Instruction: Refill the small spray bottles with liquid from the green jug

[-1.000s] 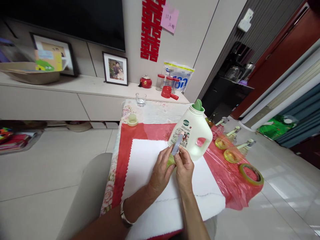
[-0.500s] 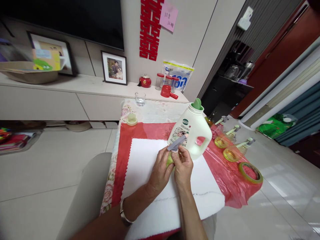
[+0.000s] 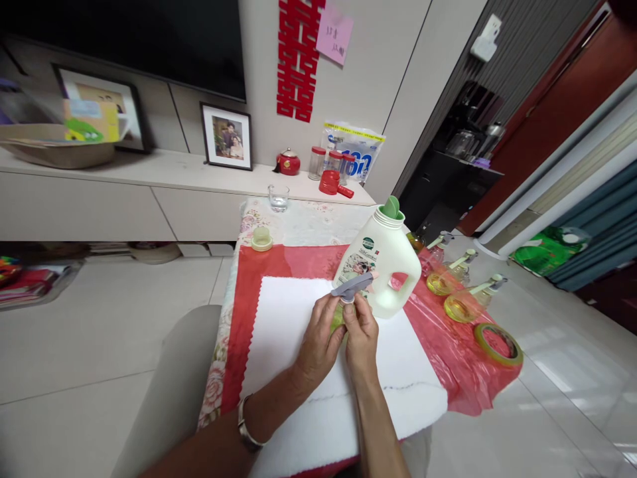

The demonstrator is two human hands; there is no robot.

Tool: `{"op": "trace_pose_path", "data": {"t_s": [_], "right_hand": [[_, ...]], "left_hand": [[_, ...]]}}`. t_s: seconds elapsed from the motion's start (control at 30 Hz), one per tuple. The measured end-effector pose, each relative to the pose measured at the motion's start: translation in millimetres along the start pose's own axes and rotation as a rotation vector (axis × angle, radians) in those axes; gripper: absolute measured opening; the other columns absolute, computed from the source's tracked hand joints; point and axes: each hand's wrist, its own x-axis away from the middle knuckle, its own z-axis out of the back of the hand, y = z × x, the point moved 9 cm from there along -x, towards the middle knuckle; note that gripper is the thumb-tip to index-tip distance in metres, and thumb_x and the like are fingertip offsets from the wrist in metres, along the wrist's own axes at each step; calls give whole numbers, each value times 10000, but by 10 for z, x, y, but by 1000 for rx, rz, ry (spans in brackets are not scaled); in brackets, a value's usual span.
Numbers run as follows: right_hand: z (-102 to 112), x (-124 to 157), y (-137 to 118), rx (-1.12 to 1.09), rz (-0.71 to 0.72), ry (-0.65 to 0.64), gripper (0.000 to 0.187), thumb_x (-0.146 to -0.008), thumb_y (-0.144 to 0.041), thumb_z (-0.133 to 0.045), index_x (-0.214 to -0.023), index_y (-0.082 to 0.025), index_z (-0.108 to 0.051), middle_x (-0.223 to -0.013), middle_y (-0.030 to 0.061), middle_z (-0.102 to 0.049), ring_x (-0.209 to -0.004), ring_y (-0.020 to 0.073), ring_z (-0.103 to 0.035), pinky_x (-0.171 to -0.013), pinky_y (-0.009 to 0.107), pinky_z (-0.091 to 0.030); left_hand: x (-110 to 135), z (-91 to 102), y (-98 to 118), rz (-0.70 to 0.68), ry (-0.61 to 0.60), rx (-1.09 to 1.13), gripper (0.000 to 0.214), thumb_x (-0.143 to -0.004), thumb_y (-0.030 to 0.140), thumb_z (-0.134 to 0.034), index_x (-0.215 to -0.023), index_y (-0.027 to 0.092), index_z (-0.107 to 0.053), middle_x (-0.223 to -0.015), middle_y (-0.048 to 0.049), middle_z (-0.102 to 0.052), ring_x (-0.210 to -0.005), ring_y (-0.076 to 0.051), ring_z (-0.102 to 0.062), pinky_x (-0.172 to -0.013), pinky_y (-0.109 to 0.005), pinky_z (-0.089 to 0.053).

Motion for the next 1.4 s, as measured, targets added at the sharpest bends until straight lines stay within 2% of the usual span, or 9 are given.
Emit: {"op": "trace_pose_path", "data": {"t_s": [0.13,0.3,0.5,0.7,0.9,1.13,1.4], "right_hand": [[20,-28,42,19,1,-30,521,-803,-478,-748,-1246,-220,-657,-1283,73,-625,-1213,235,-563,-1109,415,-387],[-39,-15,-9,19,-3,-24,497,-787,-486,-754,-1179,-197,-659,-1228,81,-644,-1121,231,-604,-1012,388,-463],[-70,54,-72,52,3,67,519,-761,-502,-765,-1134,-165,-635,-1124,82,-661,-985,201,-612,-895,339,-489],[-98,87,-136,92,33,134,517,-748,-508,-774,-1095,-151,-634,-1114,82,-658,-980,197,-598,-896,327,-473],[-89,110,-171,87,47,102,486,-772,-496,-766,-1097,-160,-632,-1118,71,-652,-979,189,-594,-869,304,-474],[-108,65,-186,99,55,-20,441,-796,-502,-741,-1079,-173,-658,-1102,54,-656,-983,187,-582,-879,292,-459],[-119,71,-173,103,41,44,409,-787,-477,-754,-1038,-167,-661,-1009,35,-657,-893,164,-574,-827,284,-463]], "left_hand": [[-6,1,1,12,-10,11,513,-967,142,-390,-1477,174,-349,-1403,-184,-447,-1356,-276,-445,-1138,-505,-417],[-6,14,-15,41,-2,26,514,-964,139,-390,-1475,163,-351,-1393,-186,-450,-1354,-272,-442,-1139,-503,-417],[-15,10,-17,43,5,47,511,-965,152,-374,-1475,157,-354,-1369,-186,-474,-1335,-269,-461,-1142,-495,-417],[-12,11,-38,37,16,34,493,-990,200,-349,-1481,161,-351,-1384,-191,-474,-1344,-278,-465,-1143,-504,-413],[-27,36,16,5,-6,34,524,-960,166,-399,-1481,162,-336,-1384,-184,-470,-1337,-275,-465,-1138,-503,-415],[-34,29,13,-2,-23,29,531,-951,147,-418,-1475,174,-334,-1386,-183,-472,-1337,-281,-464,-1131,-521,-421],[-27,18,-10,-2,-33,45,578,-938,140,-404,-1504,168,-293,-1421,-193,-439,-1371,-291,-438,-1151,-525,-404]]}}
